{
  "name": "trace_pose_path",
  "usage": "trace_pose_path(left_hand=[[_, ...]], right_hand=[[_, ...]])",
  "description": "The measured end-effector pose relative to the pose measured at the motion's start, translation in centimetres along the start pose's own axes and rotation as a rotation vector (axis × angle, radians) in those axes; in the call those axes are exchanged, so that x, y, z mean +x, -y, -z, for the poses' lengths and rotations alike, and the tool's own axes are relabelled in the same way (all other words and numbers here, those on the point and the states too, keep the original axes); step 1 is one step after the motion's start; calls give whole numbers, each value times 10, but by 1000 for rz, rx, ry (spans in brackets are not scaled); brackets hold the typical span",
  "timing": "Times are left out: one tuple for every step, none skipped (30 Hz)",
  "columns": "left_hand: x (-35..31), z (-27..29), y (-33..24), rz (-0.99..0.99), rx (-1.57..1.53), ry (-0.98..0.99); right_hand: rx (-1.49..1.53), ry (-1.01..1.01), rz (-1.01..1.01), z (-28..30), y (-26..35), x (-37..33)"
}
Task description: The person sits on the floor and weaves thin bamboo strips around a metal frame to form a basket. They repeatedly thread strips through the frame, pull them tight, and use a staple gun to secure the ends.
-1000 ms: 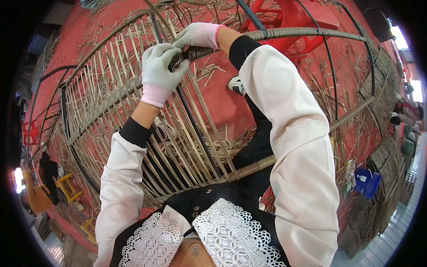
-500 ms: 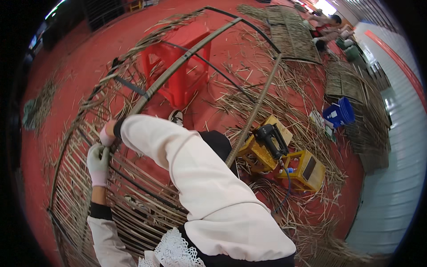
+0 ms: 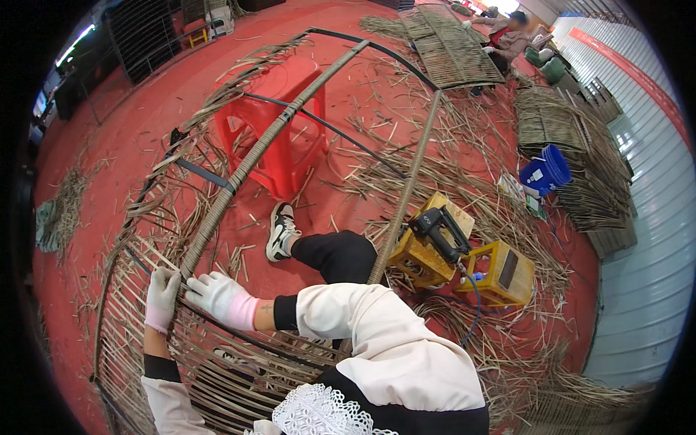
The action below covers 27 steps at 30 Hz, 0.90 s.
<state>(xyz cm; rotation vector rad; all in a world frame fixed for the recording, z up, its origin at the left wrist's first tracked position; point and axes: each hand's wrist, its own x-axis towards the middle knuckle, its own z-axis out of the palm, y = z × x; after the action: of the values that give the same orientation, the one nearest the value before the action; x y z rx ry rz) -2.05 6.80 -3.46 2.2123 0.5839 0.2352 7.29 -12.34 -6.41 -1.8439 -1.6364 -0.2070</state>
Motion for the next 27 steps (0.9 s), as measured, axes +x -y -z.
trace_pose_path(left_hand=[[0, 2, 2, -17, 27, 20], [1, 3, 4, -35, 37, 39], [2, 4, 7, -78, 35, 47], [3, 5, 9, -111, 62, 63], [4, 5, 11, -83, 62, 79], [6, 5, 12, -82, 56, 78], [6, 5, 13, -83, 48, 79], [7, 5, 12, -81, 42, 75], [6, 4, 9, -77, 36, 70], [3, 4, 6, -50, 28, 53], [1, 3, 2, -87, 29, 23], [-5, 2, -3, -100, 28, -15], [-10, 1, -8, -116, 31, -52], [-16, 0, -13, -257, 168, -78], [-22, -1, -17, -356, 352, -77], [-27, -3, -21, -415, 432, -103], [-32, -5, -25, -473, 513, -126], [-35, -7, -27, -440, 534, -128], [-36, -8, -28, -407, 555, -127], [-38, -11, -29, -363, 568, -136], [-37, -13, -29, -323, 567, -137], [-38, -15, -29, -266, 558, -147], [-38, -17, -28, -208, 531, -154], [-37, -21, -28, -164, 532, -210], [-37, -23, -28, -211, 610, -301], [-36, -28, -28, -213, 689, -362], [-35, -32, -27, -213, 760, -425]], right_hand=[[-27, -33, -10, -4, 1, 4], [-45, -40, -17, -6, 2, 8], [-58, -43, -18, -8, 1, 10], [-50, -98, 6, -10, 0, 12], [-20, -122, 12, -10, -2, 14], [16, -154, 43, -11, -5, 15], [56, -189, 86, -10, -9, 16], [79, -168, 120, -11, -12, 19], [111, -152, 169, -10, -17, 20], [140, -108, 183, -11, -19, 23], [195, -136, 209, -11, -23, 25], [246, -137, 197, -11, -25, 27], [298, -127, 205, -11, -27, 29], [311, -120, 195, -11, -28, 31], [322, -137, 172, -11, -26, 33], [341, -148, 165, -9, -25, 35], [363, -158, 155, -8, -20, 37], [383, -207, 159, -6, -14, 39], [374, -210, 141, -1, -9, 40], [377, -248, 137, 6, -3, 40], [382, -273, 126, 17, -2, 39], [397, -138, 72, 31, -1, 32], [421, -262, 103, 47, 0, 23], [411, -245, 109, 68, -8, 4], [358, -287, 98, 92, -26, -22], [252, -436, -68, 122, -49, -58], [-16, -526, -283, 148, -74, -99]])
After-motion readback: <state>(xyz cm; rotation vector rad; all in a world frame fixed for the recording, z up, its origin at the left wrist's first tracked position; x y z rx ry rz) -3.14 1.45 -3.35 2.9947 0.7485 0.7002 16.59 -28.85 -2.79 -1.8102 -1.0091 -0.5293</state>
